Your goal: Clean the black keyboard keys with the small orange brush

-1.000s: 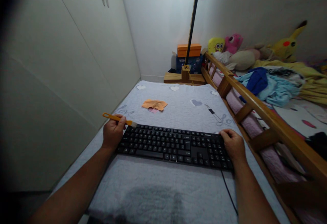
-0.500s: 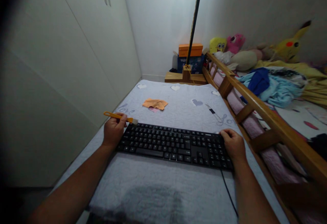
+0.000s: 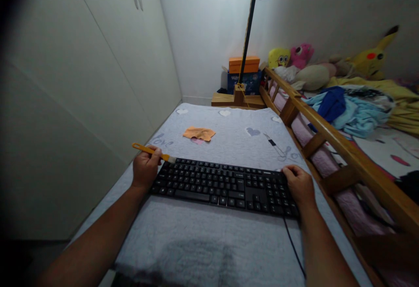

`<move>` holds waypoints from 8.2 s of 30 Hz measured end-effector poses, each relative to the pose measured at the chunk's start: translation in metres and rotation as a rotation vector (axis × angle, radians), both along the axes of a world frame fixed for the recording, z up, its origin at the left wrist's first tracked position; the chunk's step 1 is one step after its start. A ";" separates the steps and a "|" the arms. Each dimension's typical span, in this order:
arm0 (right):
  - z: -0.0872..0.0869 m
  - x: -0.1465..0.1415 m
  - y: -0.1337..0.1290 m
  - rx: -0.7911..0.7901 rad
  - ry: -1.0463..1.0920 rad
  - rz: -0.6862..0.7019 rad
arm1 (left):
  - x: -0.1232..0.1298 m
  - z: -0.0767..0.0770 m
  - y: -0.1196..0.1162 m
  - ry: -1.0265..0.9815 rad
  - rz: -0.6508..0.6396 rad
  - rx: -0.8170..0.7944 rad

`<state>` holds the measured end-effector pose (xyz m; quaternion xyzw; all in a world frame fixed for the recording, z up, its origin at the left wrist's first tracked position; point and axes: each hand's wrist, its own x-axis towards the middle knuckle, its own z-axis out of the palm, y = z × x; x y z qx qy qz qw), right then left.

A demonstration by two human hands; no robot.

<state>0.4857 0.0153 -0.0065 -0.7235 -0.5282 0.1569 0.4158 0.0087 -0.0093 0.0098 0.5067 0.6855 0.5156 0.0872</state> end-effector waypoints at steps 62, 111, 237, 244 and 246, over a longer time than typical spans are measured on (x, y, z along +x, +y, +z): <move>-0.006 0.004 0.001 0.007 -0.003 -0.011 | -0.001 -0.006 0.001 0.013 0.008 -0.001; -0.004 0.006 0.002 -0.060 -0.019 -0.009 | -0.001 -0.002 0.005 0.020 -0.016 -0.018; 0.012 -0.003 0.011 -0.159 -0.078 0.024 | -0.005 0.007 0.000 0.058 -0.108 -0.072; 0.012 -0.004 0.007 -0.116 -0.083 0.037 | -0.002 0.003 -0.001 0.033 -0.070 -0.042; 0.011 -0.004 0.007 -0.118 -0.088 0.029 | -0.002 0.000 -0.001 0.031 -0.065 -0.033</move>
